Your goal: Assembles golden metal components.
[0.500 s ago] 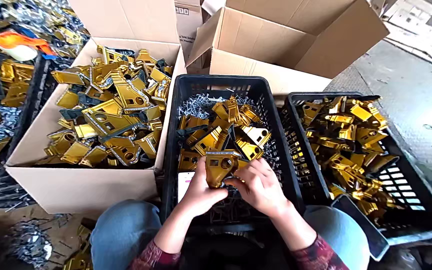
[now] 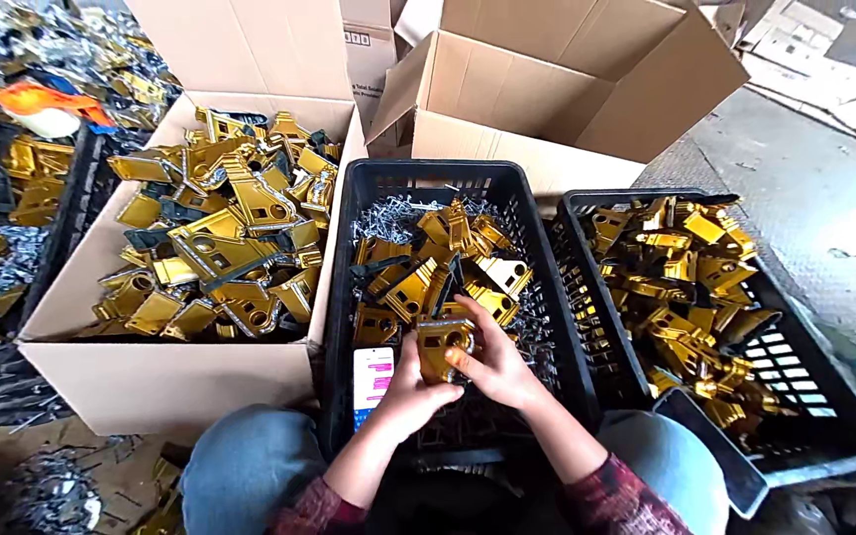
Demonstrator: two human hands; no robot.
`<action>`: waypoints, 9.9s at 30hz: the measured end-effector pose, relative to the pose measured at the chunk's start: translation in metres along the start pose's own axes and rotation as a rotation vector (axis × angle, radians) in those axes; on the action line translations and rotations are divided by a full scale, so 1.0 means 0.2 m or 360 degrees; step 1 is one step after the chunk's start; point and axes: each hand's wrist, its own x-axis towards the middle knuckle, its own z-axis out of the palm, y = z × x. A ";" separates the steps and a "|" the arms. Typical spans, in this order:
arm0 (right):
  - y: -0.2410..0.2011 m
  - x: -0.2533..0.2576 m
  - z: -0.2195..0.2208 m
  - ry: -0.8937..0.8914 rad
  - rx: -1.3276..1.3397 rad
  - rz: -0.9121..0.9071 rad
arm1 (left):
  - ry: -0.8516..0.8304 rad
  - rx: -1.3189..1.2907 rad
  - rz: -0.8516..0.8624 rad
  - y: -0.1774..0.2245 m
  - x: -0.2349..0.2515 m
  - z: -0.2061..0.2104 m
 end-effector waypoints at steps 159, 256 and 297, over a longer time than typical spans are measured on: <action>-0.11 -0.01 0.11 -0.0112 -0.0756 0.0631 | 0.0798 -0.0395 0.0550 0.24 -0.06 -0.20; 0.00 0.63 0.25 -0.0291 -0.1966 -0.0206 | 0.1096 -0.0662 0.0253 0.28 -0.03 -0.24; -0.09 -0.06 -0.15 0.0498 -0.0026 -0.0602 | 0.0220 0.0454 0.0495 0.15 -0.04 -0.13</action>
